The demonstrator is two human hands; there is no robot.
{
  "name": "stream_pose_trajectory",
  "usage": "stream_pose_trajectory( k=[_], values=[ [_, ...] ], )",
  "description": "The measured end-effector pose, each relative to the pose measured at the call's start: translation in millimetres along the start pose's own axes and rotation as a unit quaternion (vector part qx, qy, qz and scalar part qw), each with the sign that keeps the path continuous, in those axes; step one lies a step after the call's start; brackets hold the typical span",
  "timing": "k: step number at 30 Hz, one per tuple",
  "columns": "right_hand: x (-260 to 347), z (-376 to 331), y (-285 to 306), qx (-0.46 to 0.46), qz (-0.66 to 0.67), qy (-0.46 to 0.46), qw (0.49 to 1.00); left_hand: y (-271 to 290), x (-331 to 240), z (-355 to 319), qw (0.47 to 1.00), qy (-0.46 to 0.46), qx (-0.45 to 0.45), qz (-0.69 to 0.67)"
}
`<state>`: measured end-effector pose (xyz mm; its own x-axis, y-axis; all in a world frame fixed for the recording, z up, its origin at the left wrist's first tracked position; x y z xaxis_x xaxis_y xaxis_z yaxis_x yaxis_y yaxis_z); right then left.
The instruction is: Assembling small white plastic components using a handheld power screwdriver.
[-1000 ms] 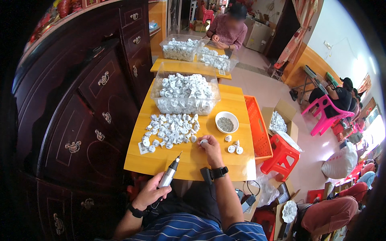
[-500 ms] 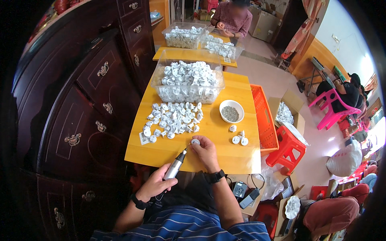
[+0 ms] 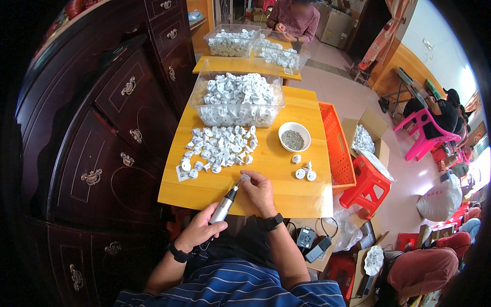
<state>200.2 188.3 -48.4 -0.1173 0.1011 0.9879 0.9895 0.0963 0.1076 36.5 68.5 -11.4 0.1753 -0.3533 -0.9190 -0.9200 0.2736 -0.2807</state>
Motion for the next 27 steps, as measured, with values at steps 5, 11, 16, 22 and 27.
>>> stream_pose_trajectory(
  k=[5, 11, 16, 22, 27],
  values=[
    [2.6, -0.6, 0.3, -0.008, -0.037, 0.005, 0.999, 0.5, 1.1, 1.1, 1.0, 0.003, -0.002, -0.001],
    [-3.7, 0.8, -0.3, 0.006, -0.049, -0.007, 0.999, 0.4, 0.8, 1.0, 1.0, 0.002, 0.001, -0.014],
    [0.6, 0.2, -0.4, -0.013, -0.041, 0.011, 0.999, 0.8, -0.2, 1.2, 1.0, 0.005, 0.0, -0.006],
    [-1.7, 0.2, -0.9, -0.014, -0.058, 0.006, 0.998, 2.2, -1.4, 0.6, 1.0, 0.004, -0.011, -0.009],
    [-4.7, 1.8, -0.3, -0.018, -0.052, 0.013, 0.998, 1.6, -0.4, 1.0, 1.0, 0.006, -0.003, -0.008]
  ],
)
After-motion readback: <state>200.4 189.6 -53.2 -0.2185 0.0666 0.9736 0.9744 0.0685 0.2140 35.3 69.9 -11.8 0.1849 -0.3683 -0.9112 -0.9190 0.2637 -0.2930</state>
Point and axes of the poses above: each hand's wrist, its own z-axis towards the middle knuckle, its own y-axis out of the back of the hand, x = y × z, the point moved 8 cm from there along z, towards the middle knuckle, and after that the axes turned 13 degrees about -z, right-handed, at the moved point
